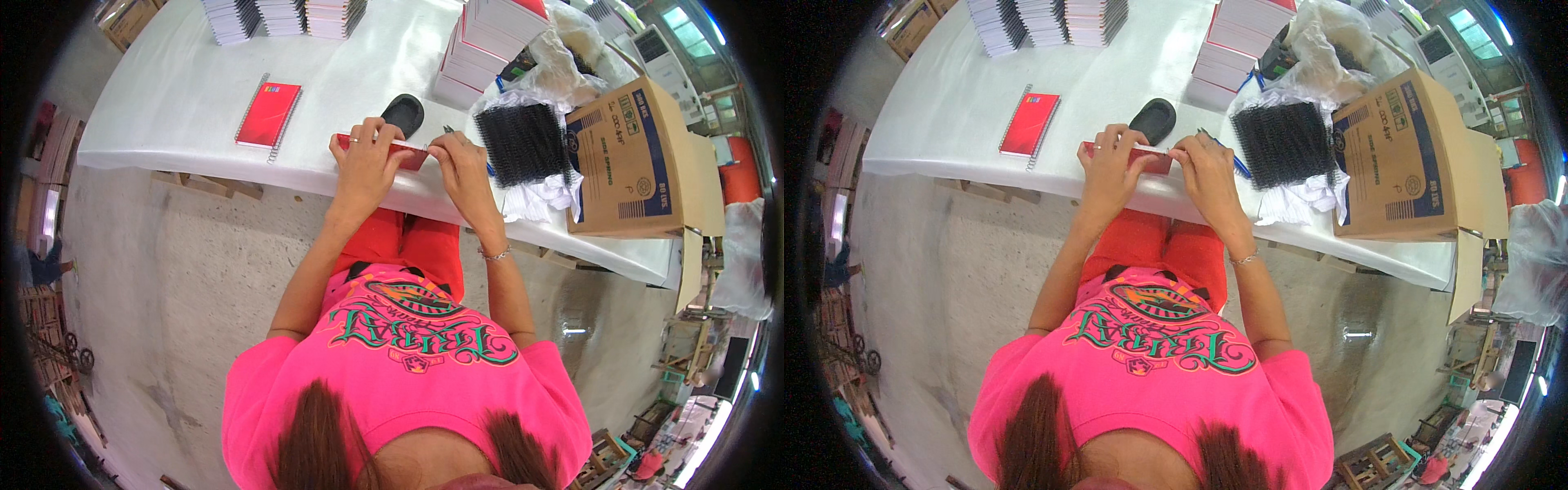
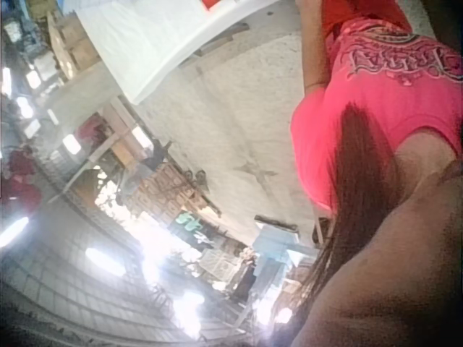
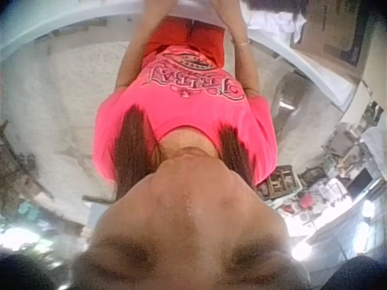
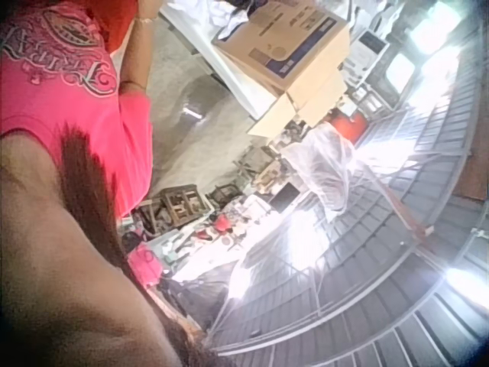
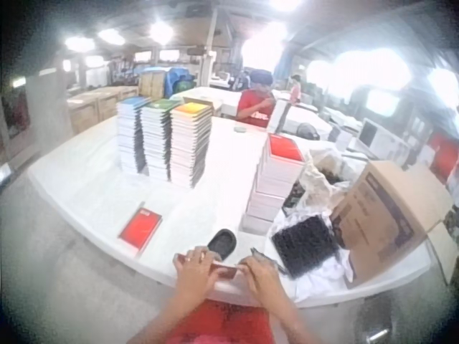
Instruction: The person assembles spiral-bound notebooks by inserting black spiral coils into red notebook covers and trimming the excess with pliers. They handle multiple notebooks one at a time, placing finished units on the table.
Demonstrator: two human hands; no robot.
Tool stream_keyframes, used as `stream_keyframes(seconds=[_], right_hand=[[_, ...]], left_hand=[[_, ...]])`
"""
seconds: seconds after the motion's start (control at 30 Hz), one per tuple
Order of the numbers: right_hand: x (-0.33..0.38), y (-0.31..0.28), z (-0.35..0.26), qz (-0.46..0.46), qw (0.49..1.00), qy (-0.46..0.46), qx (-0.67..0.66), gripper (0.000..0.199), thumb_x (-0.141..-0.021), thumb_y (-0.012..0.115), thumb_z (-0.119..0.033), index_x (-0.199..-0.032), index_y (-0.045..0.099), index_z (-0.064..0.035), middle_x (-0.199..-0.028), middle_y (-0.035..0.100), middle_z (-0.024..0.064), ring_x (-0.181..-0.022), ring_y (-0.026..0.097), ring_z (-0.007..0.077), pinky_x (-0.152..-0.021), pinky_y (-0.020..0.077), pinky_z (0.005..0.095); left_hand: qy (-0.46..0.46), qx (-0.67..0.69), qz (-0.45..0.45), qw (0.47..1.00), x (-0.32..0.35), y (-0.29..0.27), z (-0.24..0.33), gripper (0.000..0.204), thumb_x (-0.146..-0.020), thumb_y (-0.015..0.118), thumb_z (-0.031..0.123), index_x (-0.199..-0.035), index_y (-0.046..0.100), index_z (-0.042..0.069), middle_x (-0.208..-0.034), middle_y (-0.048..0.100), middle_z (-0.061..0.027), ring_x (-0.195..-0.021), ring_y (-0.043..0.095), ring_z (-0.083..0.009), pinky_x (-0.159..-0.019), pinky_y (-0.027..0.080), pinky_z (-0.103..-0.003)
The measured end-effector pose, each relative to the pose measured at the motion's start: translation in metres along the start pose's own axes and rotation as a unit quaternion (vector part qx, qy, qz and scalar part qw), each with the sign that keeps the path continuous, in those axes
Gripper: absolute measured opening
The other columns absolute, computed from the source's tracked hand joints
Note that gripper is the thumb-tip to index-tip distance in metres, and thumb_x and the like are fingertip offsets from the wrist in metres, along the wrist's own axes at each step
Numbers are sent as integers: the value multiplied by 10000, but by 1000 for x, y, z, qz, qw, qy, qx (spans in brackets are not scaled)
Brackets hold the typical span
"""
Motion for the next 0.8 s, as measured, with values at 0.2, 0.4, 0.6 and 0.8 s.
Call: stream_keyframes(seconds=[0.2, 0.4, 0.6, 0.8], right_hand=[[-7, 3, -5, 21, 1000, -15, 15, 152, -913, 653, -202, -949, 621, -58, -910, 627, 108, -815, 600, 299, -789, 380, 417], [-16, 31, 9, -167, 974, 66, -138, 183, -921, 649, -179, -1052, 626, -53, -1030, 637, 127, -961, 608, 320, -891, 404, 489], [-59, 53, 41, -117, 992, -41, 11, 452, -838, 770, -306, -1186, 588, -83, -1437, 397, 225, -1346, 409, 365, -1068, 397, 369], [-56, 81, 77, -201, 895, 145, -371, 405, -874, 730, -306, -1136, 620, -18, -1297, 557, 175, -1194, 558, 277, -1019, 437, 352]], left_hand=[[-36, 134, 140, 980, 5, -22, -21, 485, -805, 789, 240, -1187, 538, 75, -1252, 410, -170, -1179, 446, -352, -1012, 353, -492], [-86, 185, 84, 975, 15, -6, -49, 548, -756, 833, 254, -1153, 515, 50, -1168, 405, -175, -1120, 455, -378, -958, 413, -472], [-33, 170, 38, 984, -5, -21, -68, 603, -715, 861, 316, -1121, 506, 44, -1125, 394, -145, -1078, 483, -334, -924, 448, -434], [-51, 219, 23, 974, -10, -13, -84, 777, -580, 933, 406, -1132, 505, 67, -1132, 395, -119, -1105, 490, -305, -908, 477, -421]])
Point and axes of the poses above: each hand's wrist, its own x-axis away from the middle knuckle, its own y-axis out of the palm, z = x × y, the point moved 9 cm from there along -x, towards the middle knuckle
